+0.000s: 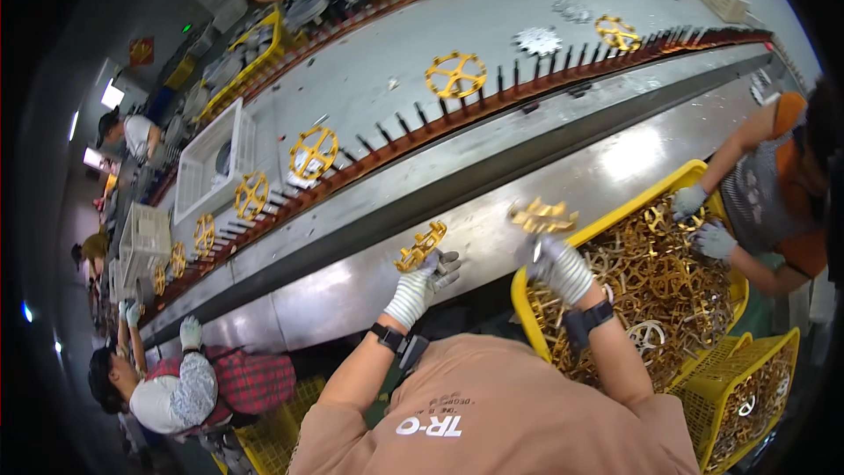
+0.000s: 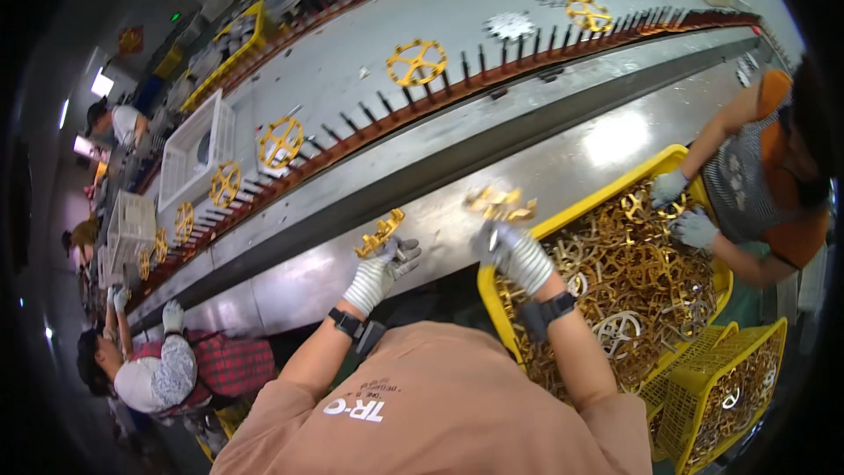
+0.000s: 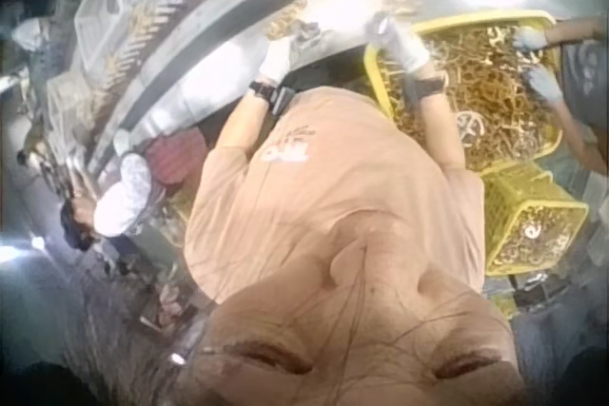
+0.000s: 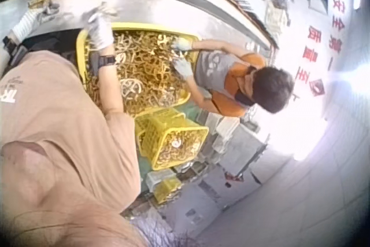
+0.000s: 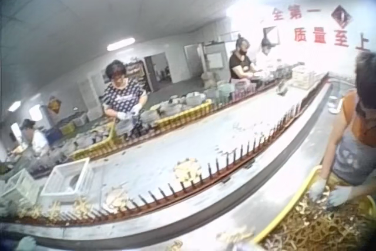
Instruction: Picking up large gold and silver gear-like parts from baskets and mounting them onto a moving circular assembly rack.
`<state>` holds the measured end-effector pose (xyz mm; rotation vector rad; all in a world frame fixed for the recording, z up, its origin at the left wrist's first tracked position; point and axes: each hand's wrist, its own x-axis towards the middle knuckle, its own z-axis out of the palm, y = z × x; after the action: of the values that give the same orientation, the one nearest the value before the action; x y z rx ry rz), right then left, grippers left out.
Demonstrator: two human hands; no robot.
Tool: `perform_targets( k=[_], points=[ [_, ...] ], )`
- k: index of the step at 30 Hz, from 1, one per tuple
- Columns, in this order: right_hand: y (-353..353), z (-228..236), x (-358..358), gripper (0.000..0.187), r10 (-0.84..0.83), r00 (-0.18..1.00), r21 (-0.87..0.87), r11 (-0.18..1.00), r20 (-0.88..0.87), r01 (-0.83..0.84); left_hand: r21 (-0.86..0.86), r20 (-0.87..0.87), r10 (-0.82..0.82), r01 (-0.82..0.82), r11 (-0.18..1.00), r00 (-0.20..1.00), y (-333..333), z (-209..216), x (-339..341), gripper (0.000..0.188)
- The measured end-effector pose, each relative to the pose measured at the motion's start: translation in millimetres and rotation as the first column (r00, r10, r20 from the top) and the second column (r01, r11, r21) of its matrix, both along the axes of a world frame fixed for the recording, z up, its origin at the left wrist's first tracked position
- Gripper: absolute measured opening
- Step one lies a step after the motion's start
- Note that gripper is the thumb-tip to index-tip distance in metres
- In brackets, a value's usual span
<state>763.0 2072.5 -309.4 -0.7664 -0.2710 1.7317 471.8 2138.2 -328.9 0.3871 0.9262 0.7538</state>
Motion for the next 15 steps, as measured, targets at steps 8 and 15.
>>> perform_targets(
  k=[8, 15],
  points=[
    [120, 15, -33, 0.023, 0.035, 0.932, -0.039, 0.999, 0.361, -0.023, -0.09, -0.053, 0.119, -0.123, 0.988, 0.992, -3, -53, -107, 0.041],
    [165, 10, -79, 0.023, -0.098, 0.939, -0.01, 0.994, 0.331, 0.107, 0.691, -0.176, 0.303, -0.102, 0.716, 0.937, 144, -34, -177, 0.036]
  ],
)
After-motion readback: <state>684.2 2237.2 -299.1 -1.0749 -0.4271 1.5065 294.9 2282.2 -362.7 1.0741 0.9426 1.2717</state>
